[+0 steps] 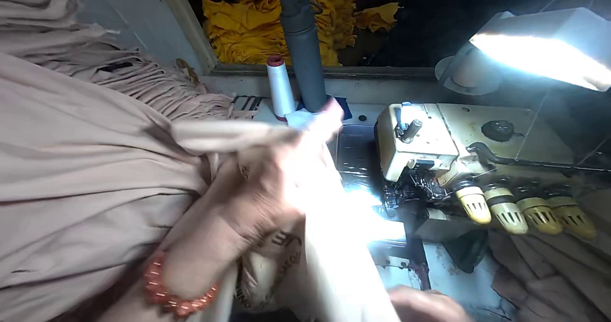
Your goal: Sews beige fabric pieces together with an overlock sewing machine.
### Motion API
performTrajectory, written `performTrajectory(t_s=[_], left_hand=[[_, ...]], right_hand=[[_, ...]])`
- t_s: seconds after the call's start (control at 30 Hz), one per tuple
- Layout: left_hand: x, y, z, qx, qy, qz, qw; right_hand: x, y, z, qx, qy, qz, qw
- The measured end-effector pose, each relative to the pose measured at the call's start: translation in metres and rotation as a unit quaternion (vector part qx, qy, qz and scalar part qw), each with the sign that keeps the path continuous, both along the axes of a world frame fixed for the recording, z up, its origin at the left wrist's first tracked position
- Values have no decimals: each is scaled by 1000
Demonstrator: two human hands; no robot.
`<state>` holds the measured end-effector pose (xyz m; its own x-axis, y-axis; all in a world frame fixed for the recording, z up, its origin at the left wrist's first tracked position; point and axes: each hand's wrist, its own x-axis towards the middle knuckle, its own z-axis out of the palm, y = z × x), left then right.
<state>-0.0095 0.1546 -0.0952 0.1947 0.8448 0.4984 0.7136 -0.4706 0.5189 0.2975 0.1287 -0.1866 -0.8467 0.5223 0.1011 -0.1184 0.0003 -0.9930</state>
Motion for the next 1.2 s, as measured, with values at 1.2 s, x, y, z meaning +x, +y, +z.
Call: performTrajectory(t_s=[1.2], left_hand=[[-3, -30, -62, -61, 201, -112, 971]], right_hand=[[-64, -6, 17, 157, 37, -242, 957]])
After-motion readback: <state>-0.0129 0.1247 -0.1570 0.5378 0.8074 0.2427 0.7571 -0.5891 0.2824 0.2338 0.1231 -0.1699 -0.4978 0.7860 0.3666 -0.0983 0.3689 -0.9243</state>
